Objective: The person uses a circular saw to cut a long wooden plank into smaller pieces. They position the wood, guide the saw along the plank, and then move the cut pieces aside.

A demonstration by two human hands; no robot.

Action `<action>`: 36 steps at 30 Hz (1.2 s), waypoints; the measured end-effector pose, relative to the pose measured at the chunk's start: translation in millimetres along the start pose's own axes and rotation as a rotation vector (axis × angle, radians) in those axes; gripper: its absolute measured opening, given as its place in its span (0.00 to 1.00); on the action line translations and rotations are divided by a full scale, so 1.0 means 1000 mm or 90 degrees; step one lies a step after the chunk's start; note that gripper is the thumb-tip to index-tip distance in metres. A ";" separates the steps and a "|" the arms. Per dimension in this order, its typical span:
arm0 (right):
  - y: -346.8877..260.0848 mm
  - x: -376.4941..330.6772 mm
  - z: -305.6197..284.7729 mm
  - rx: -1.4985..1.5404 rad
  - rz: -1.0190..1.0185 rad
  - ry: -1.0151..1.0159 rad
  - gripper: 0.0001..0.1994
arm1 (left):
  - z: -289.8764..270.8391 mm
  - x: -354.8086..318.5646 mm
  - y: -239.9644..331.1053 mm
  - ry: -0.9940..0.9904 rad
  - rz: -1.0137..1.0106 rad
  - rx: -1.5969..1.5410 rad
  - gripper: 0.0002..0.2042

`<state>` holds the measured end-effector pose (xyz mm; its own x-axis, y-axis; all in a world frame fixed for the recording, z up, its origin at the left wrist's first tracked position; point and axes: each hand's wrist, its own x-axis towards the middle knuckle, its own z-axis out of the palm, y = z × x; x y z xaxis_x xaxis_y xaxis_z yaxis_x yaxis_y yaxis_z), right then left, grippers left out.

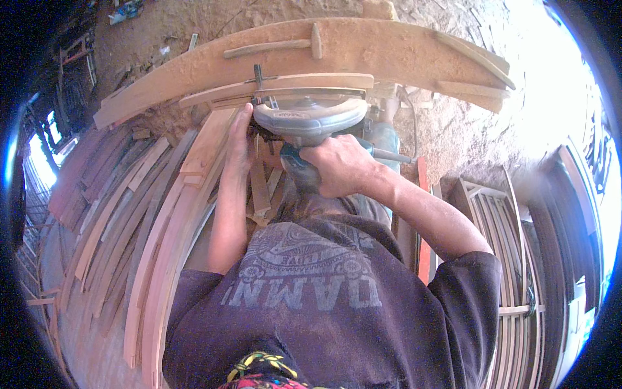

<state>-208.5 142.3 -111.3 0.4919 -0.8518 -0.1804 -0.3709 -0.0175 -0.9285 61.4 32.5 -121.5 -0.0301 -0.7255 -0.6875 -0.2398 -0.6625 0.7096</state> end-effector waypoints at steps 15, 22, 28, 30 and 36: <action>0.004 0.003 0.005 0.009 0.008 -0.011 0.18 | -0.004 0.006 -0.023 0.073 0.062 0.255 0.23; 0.006 0.006 0.009 0.010 0.005 -0.005 0.19 | -0.021 0.023 -0.049 0.107 0.139 0.402 0.24; 0.006 0.009 0.009 0.007 0.006 -0.017 0.19 | -0.027 0.028 -0.057 0.113 0.162 0.398 0.24; 0.007 0.009 0.009 0.004 0.007 -0.022 0.19 | -0.026 0.027 -0.056 0.119 0.182 0.418 0.23; 0.012 0.009 0.014 -0.002 0.010 -0.017 0.19 | -0.008 0.018 -0.037 0.127 0.170 0.432 0.23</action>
<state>-197.9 141.9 -128.1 0.5065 -0.8377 -0.2041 -0.3814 -0.0054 -0.9244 77.8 42.9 -158.7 -0.0103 -0.9077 -0.4194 -0.7958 -0.2465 0.5531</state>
